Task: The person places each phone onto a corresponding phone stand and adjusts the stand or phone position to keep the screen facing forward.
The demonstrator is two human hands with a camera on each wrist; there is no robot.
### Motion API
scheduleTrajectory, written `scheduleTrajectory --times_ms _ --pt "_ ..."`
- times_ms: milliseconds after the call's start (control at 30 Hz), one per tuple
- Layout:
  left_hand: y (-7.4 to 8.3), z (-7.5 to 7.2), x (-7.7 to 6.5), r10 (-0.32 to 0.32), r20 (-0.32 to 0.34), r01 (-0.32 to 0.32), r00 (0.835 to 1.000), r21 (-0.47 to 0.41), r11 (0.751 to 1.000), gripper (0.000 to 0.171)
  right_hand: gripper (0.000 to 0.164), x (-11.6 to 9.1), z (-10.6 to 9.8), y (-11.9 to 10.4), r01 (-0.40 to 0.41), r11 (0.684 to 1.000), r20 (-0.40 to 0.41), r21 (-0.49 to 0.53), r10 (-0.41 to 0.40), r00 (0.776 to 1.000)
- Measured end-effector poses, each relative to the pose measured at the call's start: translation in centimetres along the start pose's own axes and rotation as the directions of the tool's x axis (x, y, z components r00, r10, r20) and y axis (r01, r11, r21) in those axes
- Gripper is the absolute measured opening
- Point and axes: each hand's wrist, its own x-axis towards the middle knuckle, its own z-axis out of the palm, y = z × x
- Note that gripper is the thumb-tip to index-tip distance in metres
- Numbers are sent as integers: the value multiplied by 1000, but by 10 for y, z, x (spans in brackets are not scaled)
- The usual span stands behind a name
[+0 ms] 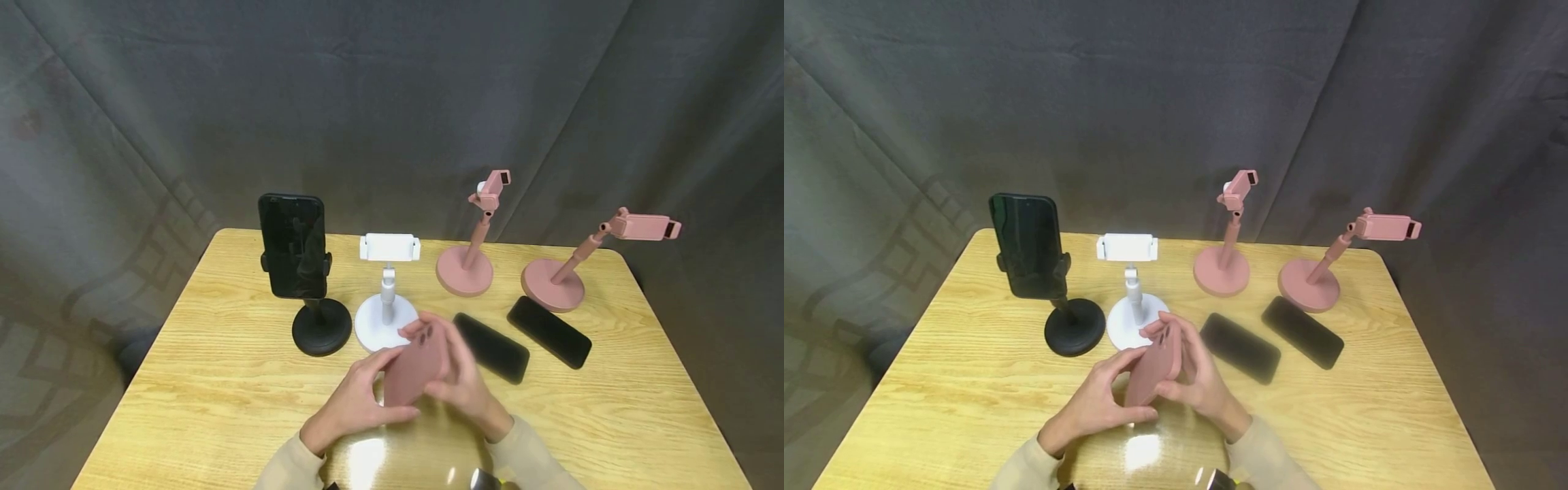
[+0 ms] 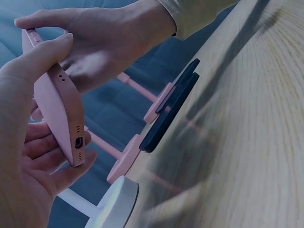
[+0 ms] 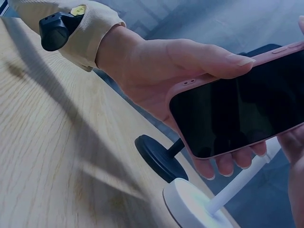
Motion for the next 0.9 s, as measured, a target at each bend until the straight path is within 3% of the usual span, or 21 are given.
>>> scheduleTrajectory --times_ms 233,467,567,633,767,900 --pt "1 -2 1 19 -5 -19 1000 16 1000 78 80 2 -1 -2 9 999 3 40 -9 1000" --pt "2 -8 8 112 37 -113 993 31 993 86 79 6 -2 -3 48 999 -18 22 -48 999" --pt "3 -14 12 158 5 -158 987 53 986 77 79 6 -3 -4 47 999 -38 16 -47 998" --pt "5 -19 14 188 -53 -184 981 69 980 68 78 5 -4 -5 43 999 -52 13 -42 998" --pt "19 -31 22 263 -224 -243 938 114 963 49 79 6 -6 -5 42 999 -57 12 -42 998" --pt "36 -42 33 294 -388 -248 873 165 954 41 79 5 -8 -5 35 999 -52 -7 -36 998"
